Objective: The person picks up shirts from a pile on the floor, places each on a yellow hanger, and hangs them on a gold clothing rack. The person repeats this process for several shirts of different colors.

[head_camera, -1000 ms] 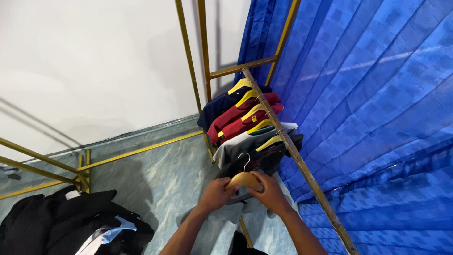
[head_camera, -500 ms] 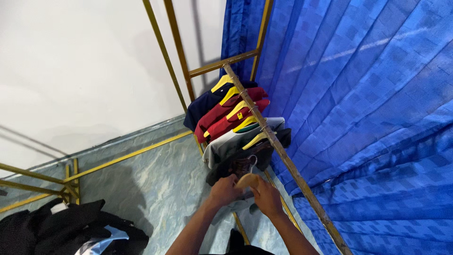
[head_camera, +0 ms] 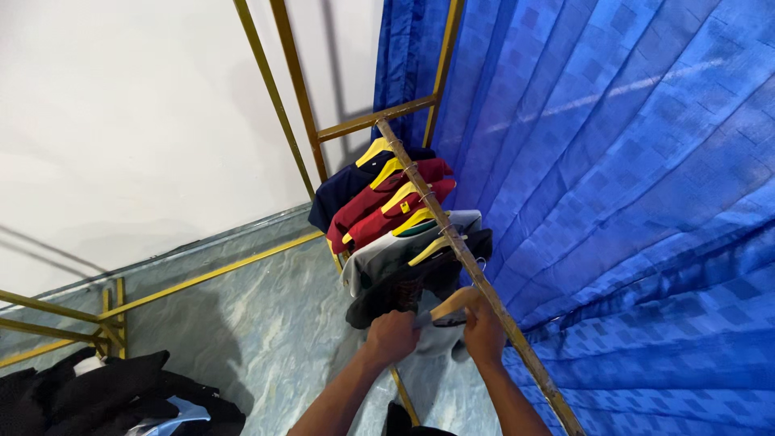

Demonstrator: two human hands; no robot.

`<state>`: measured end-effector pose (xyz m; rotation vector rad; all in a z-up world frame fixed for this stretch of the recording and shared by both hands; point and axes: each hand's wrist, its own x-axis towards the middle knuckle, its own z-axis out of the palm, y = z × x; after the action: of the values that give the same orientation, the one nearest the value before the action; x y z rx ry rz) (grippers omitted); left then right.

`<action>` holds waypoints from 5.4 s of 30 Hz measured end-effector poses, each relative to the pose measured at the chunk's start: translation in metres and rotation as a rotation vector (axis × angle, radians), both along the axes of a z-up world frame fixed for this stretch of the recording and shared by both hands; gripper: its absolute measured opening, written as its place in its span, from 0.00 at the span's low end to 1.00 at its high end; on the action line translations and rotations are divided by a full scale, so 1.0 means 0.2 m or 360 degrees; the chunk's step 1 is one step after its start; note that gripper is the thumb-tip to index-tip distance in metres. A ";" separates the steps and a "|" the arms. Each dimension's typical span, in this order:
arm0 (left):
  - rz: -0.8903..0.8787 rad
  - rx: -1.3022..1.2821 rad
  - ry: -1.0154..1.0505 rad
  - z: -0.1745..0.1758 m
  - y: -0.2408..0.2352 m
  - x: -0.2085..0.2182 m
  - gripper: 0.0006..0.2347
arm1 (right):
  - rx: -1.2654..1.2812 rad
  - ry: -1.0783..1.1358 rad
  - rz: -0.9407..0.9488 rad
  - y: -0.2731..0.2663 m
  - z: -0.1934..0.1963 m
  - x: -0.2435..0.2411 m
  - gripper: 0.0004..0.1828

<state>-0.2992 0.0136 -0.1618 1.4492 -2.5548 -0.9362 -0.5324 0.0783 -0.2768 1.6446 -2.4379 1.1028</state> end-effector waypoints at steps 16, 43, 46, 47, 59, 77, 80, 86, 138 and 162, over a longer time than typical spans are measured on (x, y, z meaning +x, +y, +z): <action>0.0007 0.0226 0.0030 -0.04 0.04 0.00 0.10 | 0.0065 -0.0240 -0.0135 -0.12 0.14 0.02 0.21; 0.0001 0.0324 0.0100 -0.17 0.08 0.06 0.08 | 0.0140 -0.0188 -0.0083 -0.09 0.15 0.04 0.25; 0.0006 0.0331 0.0095 -0.14 0.08 0.06 0.08 | 0.0098 -0.0174 -0.0065 -0.09 0.16 0.04 0.27; 0.0005 0.0333 0.0079 -0.13 0.08 0.06 0.09 | 0.0080 -0.0160 -0.0060 -0.09 0.16 0.05 0.28; 0.0005 0.0377 -0.0006 -0.08 0.08 0.05 0.10 | 0.0170 -0.0213 -0.0061 -0.09 0.17 0.04 0.29; 0.0091 0.0318 0.0054 -0.28 0.08 0.06 0.23 | 0.0218 -0.0190 0.0085 -0.17 0.06 0.00 0.41; 0.0128 0.0416 -0.0096 -0.25 0.09 0.06 0.25 | 0.0053 -0.0203 0.0188 -0.16 0.08 0.03 0.45; 0.0122 0.0440 -0.0031 -0.29 0.08 0.09 0.26 | 0.0025 -0.0265 0.0316 -0.15 0.10 0.06 0.50; -0.1133 -0.0853 0.0056 0.30 -2.54 -0.13 0.34 | 0.0202 -0.0714 0.0005 -1.57 1.07 0.91 0.10; -0.1335 -0.1255 0.0557 -0.02 -2.82 -0.37 0.04 | 0.0160 -0.0202 -0.0146 -1.95 1.09 0.70 0.16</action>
<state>-0.3733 -0.5502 -0.1655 -0.0008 -2.7068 -0.0884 -0.3914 -0.3127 -0.0597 1.5138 -2.6598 1.1224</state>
